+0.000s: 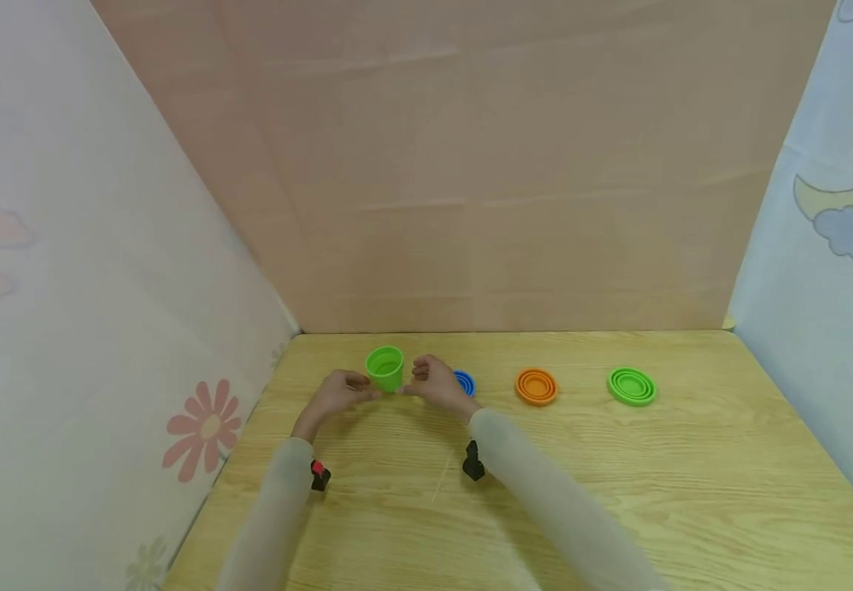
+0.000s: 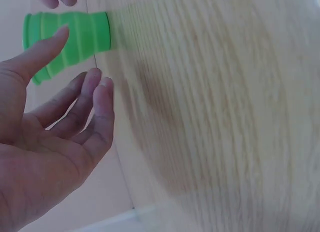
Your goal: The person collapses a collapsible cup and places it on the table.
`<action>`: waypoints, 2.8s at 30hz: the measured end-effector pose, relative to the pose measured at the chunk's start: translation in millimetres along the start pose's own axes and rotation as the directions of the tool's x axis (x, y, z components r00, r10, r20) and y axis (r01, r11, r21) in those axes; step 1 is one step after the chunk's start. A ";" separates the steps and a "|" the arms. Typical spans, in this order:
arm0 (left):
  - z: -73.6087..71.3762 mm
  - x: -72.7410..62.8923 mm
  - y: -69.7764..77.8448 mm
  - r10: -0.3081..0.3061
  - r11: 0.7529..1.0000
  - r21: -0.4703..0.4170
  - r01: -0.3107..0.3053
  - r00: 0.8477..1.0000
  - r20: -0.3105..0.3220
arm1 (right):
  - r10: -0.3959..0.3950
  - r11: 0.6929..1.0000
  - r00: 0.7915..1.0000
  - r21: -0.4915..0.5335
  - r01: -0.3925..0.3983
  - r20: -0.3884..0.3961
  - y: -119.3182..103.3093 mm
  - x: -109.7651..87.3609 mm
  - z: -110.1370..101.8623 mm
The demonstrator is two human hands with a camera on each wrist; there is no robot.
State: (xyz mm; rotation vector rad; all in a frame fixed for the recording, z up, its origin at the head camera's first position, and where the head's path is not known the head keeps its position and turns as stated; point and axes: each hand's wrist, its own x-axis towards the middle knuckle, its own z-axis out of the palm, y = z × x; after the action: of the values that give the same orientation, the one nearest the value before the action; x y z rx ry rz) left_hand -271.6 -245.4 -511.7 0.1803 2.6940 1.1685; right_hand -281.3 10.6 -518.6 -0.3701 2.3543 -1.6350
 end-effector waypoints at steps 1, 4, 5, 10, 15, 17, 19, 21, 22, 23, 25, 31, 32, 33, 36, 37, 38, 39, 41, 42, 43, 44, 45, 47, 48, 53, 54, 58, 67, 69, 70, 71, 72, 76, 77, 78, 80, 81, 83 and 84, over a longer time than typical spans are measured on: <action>-0.4 1.0 -1.1 -0.004 1.000 -0.008 0.004 1.000 0.003 | 0.007 1.000 1.000 -0.002 -0.007 0.008 -0.3 1.2 1.6; -0.2 3.8 -1.4 -0.002 0.997 -0.072 0.003 1.000 0.015 | 0.014 1.000 1.000 -0.020 -0.014 0.016 -1.4 4.9 6.0; 0.0 4.8 -0.8 0.003 0.995 -0.100 -0.002 1.000 0.014 | 0.010 1.000 1.000 -0.027 -0.009 0.018 -1.6 6.2 7.1; 0.7 9.9 2.6 0.022 0.975 -0.223 -0.018 1.000 0.016 | -0.016 0.999 1.000 -0.043 0.017 0.007 -0.2 12.6 13.3; 1.5 14.1 0.9 0.038 0.962 -0.271 -0.023 0.998 0.049 | -0.032 0.999 0.998 -0.033 0.030 -0.052 3.3 17.7 21.5; 1.2 14.4 -0.3 0.039 0.955 -0.296 -0.020 0.998 0.057 | -0.036 0.999 0.997 -0.021 0.035 -0.065 2.9 18.6 24.3; 0.8 14.3 -1.2 0.045 0.948 -0.318 -0.023 0.997 0.060 | -0.038 0.999 0.997 -0.009 0.037 -0.067 1.4 18.8 25.8; 0.4 13.8 -1.7 0.046 0.941 -0.337 -0.023 0.997 0.060 | -0.036 0.999 0.997 -0.009 0.035 -0.067 -0.3 19.5 26.2; 0.5 13.8 -1.7 0.049 0.939 -0.344 -0.026 0.997 0.059 | -0.037 0.999 0.997 -0.008 0.037 -0.068 -1.4 19.9 25.9; 0.8 14.0 -1.5 0.052 0.936 -0.350 -0.030 0.997 0.054 | -0.041 0.999 0.997 -0.009 0.041 -0.069 -2.1 20.4 25.4; 0.2 14.1 -1.5 0.050 0.933 -0.359 -0.034 0.998 0.037 | -0.058 0.998 0.996 -0.017 0.057 -0.068 -3.6 22.5 24.8; 0.7 15.7 -4.8 0.058 0.930 -0.364 -0.047 0.998 0.019 | -0.089 0.995 0.994 -0.045 0.086 -0.067 -3.0 23.2 22.8; 2.2 16.2 -4.1 0.056 0.930 -0.364 -0.045 0.998 0.018 | -0.089 0.995 0.994 -0.048 0.086 -0.062 -1.9 22.2 20.8; 3.2 15.1 -2.2 0.044 0.932 -0.360 -0.036 0.999 0.014 | -0.091 0.995 0.994 -0.052 0.088 -0.054 -1.3 20.9 18.8; 5.1 13.0 1.8 0.034 0.930 -0.366 -0.031 0.999 0.000 | -0.098 0.994 0.995 -0.042 0.097 -0.024 -1.3 16.8 12.3; 5.5 12.1 3.9 0.036 0.932 -0.362 -0.032 0.999 0.003 | -0.106 0.994 0.994 -0.038 0.106 -0.017 -2.1 14.6 9.7; 6.3 11.6 6.0 0.034 0.928 -0.372 -0.029 0.999 0.007 | -0.112 0.993 0.994 -0.030 0.112 -0.011 -3.3 11.8 6.7; 6.9 10.8 8.6 0.038 0.925 -0.378 -0.032 0.999 0.010 | -0.117 0.993 0.993 -0.027 0.117 -0.008 -4.6 9.0 3.4; 7.1 7.5 13.3 0.054 0.923 -0.381 -0.046 0.998 0.011 | -0.122 0.992 0.992 -0.018 0.122 0.003 -6.4 4.1 -0.8; 7.4 5.8 16.1 0.066 0.923 -0.381 -0.057 0.998 0.010 | -0.126 0.992 0.992 -0.018 0.127 0.008 -7.7 1.2 -3.5; 7.9 4.4 19.3 0.075 0.920 -0.386 -0.067 0.997 0.007 | -0.128 0.992 0.992 -0.019 0.129 0.011 -8.7 -1.6 -6.3; 8.6 3.2 22.8 0.087 0.915 -0.395 -0.078 0.996 0.005 | -0.133 0.991 0.991 -0.020 0.133 0.011 -9.8 -4.4 -9.4; 9.5 2.0 26.4 0.100 0.912 -0.401 -0.091 0.995 0.002 | -0.136 0.990 0.991 -0.021 0.136 0.010 -10.6 -7.3 -12.6; 12.5 0.3 33.4 0.126 0.903 -0.413 -0.115 0.992 -0.001 | -0.150 0.989 0.989 -0.019 0.150 0.004 -12.1 -13.7 -19.3; 14.5 -0.7 36.8 0.140 0.901 -0.415 -0.129 0.990 -0.004 | -0.152 0.988 0.988 -0.013 0.152 0.001 -13.1 -17.7 -22.8; 29.5 -7.6 52.2 0.173 0.894 -0.421 -0.152 0.985 0.010 | -0.135 0.991 0.991 -0.006 0.135 -0.019 -12.8 -40.3 -38.7; 33.1 -9.7 55.6 0.179 0.894 -0.421 -0.154 0.984 0.021 | -0.129 0.992 0.991 -0.007 0.129 -0.023 -11.9 -45.4 -42.0; 48.0 -17.2 67.0 0.195 0.879 -0.455 -0.139 0.978 0.078 | -0.125 0.992 0.991 -0.022 0.124 -0.038 -5.4 -66.8 -54.8; 76.4 -29.7 87.0 0.242 0.861 -0.488 -0.145 0.960 0.142 | -0.104 0.995 0.993 -0.008 0.104 -0.049 7.3 -106.2 -74.6; 80.9 -31.2 91.9 0.254 0.858 -0.491 -0.152 0.956 0.146 | -0.096 0.995 0.994 -0.005 0.096 -0.046 8.1 -113.0 -79.5; 82.9 -32.1 94.4 0.259 0.856 -0.493 -0.158 0.955 0.144 | -0.093 0.996 0.995 -0.006 0.092 -0.048 8.0 -116.3 -81.8; 84.9 -32.7 96.5 0.258 0.854 -0.496 -0.156 0.955 0.145 | -0.091 0.996 0.995 -0.002 0.091 -0.043 8.1 -119.2 -84.2; 87.0 -33.3 98.5 0.260 0.853 -0.497 -0.159 0.955 0.140 | -0.089 0.996 0.995 0.006 0.090 -0.037 8.1 -122.0 -86.5; 96.8 -35.9 105.5 0.275 0.843 -0.508 -0.178 0.953 0.124 | -0.088 0.996 0.996 0.018 0.089 -0.030 10.2 -131.9 -95.4; 100.3 -36.3 106.2 0.276 0.842 -0.510 -0.179 0.953 0.122 | -0.088 0.996 0.996 0.021 0.089 -0.034 11.5 -134.1 -97.6; 104.0 -36.7 106.9 0.280 0.838 -0.515 -0.183 0.953 0.117 | -0.093 0.995 0.995 0.021 0.094 -0.037 12.9 -136.1 -99.6; 112.2 -38.5 108.2 0.274 0.831 -0.527 -0.175 0.955 0.114 | -0.101 0.995 0.994 0.009 0.102 -0.043 17.2 -140.3 -103.7; 116.4 -39.5 108.9 0.268 0.827 -0.535 -0.170 0.957 0.111 | -0.104 0.995 0.993 0.005 0.105 -0.047 19.2 -142.2 -105.6; 125.1 -41.4 110.5 0.255 0.817 -0.555 -0.156 0.961 0.105 | -0.104 0.995 0.993 0.000 0.104 -0.058 23.5 -146.4 -109.0; 129.1 -42.5 111.8 0.246 0.813 -0.564 -0.147 0.964 0.103 | -0.106 0.994 0.993 -0.005 0.106 -0.057 25.6 -148.4 -110.8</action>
State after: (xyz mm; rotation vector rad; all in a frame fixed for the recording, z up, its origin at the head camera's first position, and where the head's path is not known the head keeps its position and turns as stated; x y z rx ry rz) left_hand -196.9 -85.9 -510.4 0.4525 2.1128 1.8458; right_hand -182.3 167.5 -496.3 -0.4625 2.4161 -1.7127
